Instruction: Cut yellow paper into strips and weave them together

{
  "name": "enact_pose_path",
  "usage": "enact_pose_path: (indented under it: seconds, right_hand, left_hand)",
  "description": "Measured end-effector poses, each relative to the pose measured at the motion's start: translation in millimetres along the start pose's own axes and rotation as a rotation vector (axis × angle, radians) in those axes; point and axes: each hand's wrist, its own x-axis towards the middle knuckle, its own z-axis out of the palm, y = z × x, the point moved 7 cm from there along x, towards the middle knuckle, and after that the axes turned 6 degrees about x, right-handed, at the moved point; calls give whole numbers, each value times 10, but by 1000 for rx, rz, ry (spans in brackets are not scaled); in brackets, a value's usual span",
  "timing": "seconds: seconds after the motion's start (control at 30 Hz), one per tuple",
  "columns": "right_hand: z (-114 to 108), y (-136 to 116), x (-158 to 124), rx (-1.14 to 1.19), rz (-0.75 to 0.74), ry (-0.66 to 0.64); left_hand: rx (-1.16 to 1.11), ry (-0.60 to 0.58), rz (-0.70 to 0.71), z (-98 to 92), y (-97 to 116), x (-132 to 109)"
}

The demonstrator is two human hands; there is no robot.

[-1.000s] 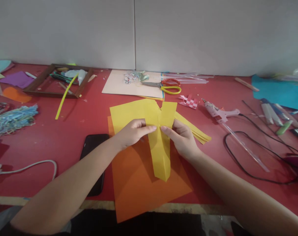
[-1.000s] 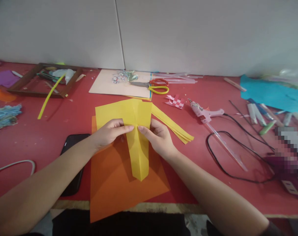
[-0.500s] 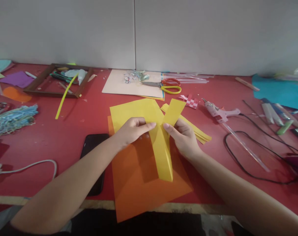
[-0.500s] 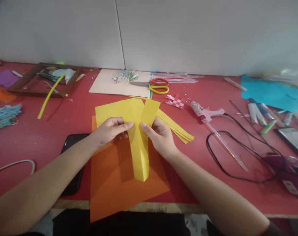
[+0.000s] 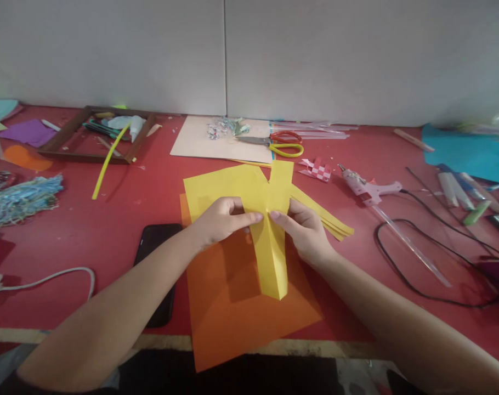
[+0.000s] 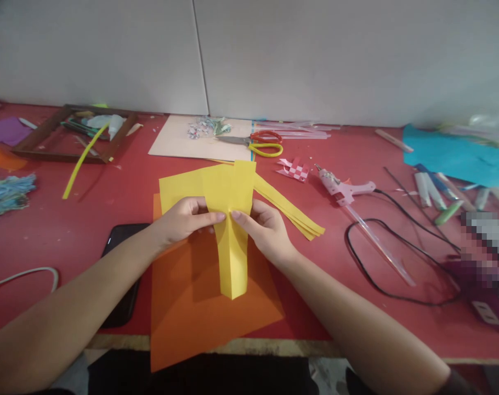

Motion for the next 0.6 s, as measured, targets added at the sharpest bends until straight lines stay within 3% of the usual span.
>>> enact_pose_path:
  seconds: [0.23, 0.6]
  right_hand:
    - [-10, -7, -1, -19, -9, 32]
    - [-26, -41, 5, -24, -56, 38]
  left_hand:
    - [-79, -11, 59, 14, 32, 3]
    - [-90, 51, -2, -29, -3, 12]
